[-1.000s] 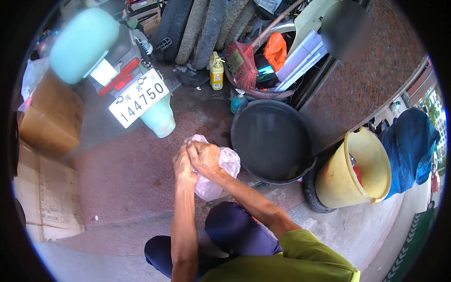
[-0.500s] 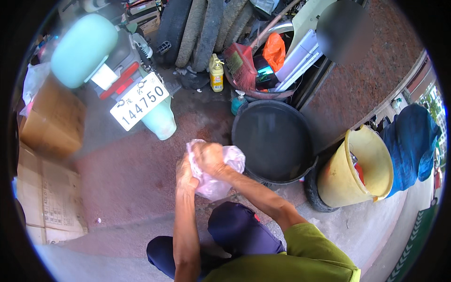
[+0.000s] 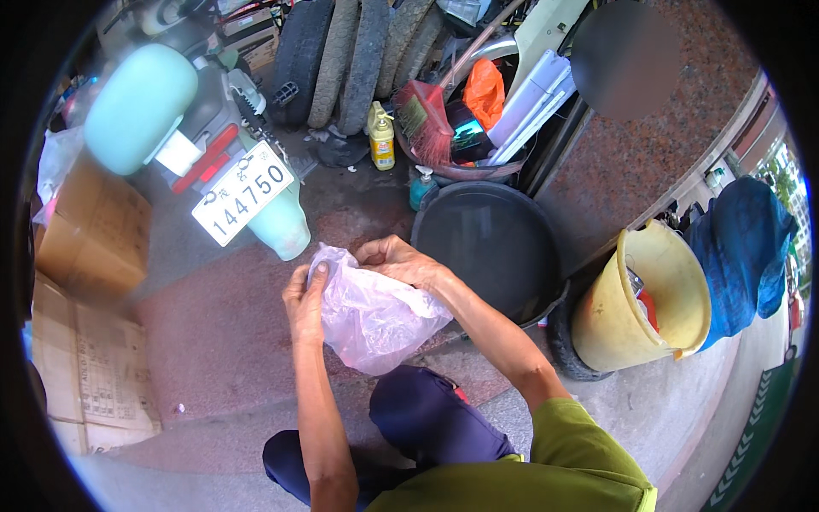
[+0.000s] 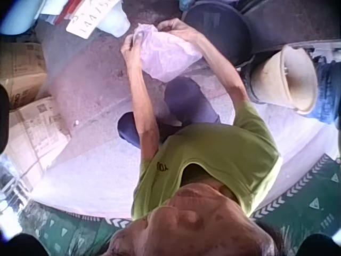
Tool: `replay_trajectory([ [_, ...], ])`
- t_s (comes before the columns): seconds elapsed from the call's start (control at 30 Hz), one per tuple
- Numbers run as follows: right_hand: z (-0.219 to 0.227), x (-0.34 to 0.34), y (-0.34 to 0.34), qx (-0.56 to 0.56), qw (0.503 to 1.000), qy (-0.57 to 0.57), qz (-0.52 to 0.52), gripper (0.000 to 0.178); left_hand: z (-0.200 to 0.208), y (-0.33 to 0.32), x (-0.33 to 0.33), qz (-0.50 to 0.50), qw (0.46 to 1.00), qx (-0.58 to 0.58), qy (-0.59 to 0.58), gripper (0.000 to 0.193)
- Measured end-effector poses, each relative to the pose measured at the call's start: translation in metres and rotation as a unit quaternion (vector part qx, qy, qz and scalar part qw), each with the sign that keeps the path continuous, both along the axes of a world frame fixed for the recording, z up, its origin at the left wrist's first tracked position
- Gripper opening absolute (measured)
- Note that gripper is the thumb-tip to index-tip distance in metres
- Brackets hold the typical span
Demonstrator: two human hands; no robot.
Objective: The person picks up a pink plastic bag from a cluttered area, moves to a scooter, and repeatedly opens, closes, and manipulates the bag while squatting. The bag is handled by hand without any tools.
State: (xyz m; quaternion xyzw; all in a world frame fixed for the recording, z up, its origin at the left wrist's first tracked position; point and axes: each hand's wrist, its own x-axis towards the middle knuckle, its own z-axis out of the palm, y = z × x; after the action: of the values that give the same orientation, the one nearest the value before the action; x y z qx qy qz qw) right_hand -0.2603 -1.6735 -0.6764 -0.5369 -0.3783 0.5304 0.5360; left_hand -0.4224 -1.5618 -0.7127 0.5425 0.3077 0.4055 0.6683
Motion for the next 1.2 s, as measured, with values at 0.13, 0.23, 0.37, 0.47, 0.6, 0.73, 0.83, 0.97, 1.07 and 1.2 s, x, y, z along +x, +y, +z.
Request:
replay_trajectory([
  [0.13,0.007,-0.011,0.008,0.013,0.992,-0.011,-0.127,0.016,0.022,-0.011,-0.001,0.293,0.882,0.34,0.144,0.038],
  [0.23,-0.002,-0.012,0.017,-0.021,0.985,0.004,-0.171,0.022,0.048,-0.042,-0.007,0.121,0.924,0.31,0.188,0.045],
  [0.37,-0.005,-0.03,0.018,-0.067,0.979,-0.007,-0.194,0.041,0.028,-0.05,0.003,0.06,0.969,0.197,0.133,0.024],
  [0.47,0.006,-0.047,0.012,-0.003,0.992,-0.022,-0.125,0.039,0.001,-0.033,0.0,0.047,0.992,0.116,0.02,0.007],
  [0.6,0.0,-0.034,0.009,-0.009,0.989,-0.084,-0.12,0.028,-0.003,-0.033,-0.001,0.09,0.992,0.087,-0.023,0.008],
  [0.73,-0.011,-0.03,0.018,0.008,0.948,-0.164,-0.273,0.018,-0.016,-0.032,-0.008,0.109,0.99,-0.056,-0.064,0.009],
  [0.83,0.0,-0.086,0.02,0.106,0.821,-0.462,-0.319,0.021,-0.034,-0.034,-0.003,0.092,0.984,-0.133,-0.079,0.018],
  [0.97,-0.027,-0.118,0.039,0.29,0.822,-0.48,-0.101,0.026,-0.115,-0.025,-0.004,0.04,0.991,-0.1,-0.073,0.034],
  [1.07,-0.053,-0.077,0.049,0.075,0.822,-0.473,-0.309,0.032,-0.026,-0.044,0.009,0.021,0.912,-0.377,-0.161,0.03],
  [1.2,-0.034,-0.113,0.032,0.307,0.799,-0.495,-0.152,0.034,-0.088,-0.029,-0.013,-0.039,0.906,-0.334,-0.257,0.032],
])
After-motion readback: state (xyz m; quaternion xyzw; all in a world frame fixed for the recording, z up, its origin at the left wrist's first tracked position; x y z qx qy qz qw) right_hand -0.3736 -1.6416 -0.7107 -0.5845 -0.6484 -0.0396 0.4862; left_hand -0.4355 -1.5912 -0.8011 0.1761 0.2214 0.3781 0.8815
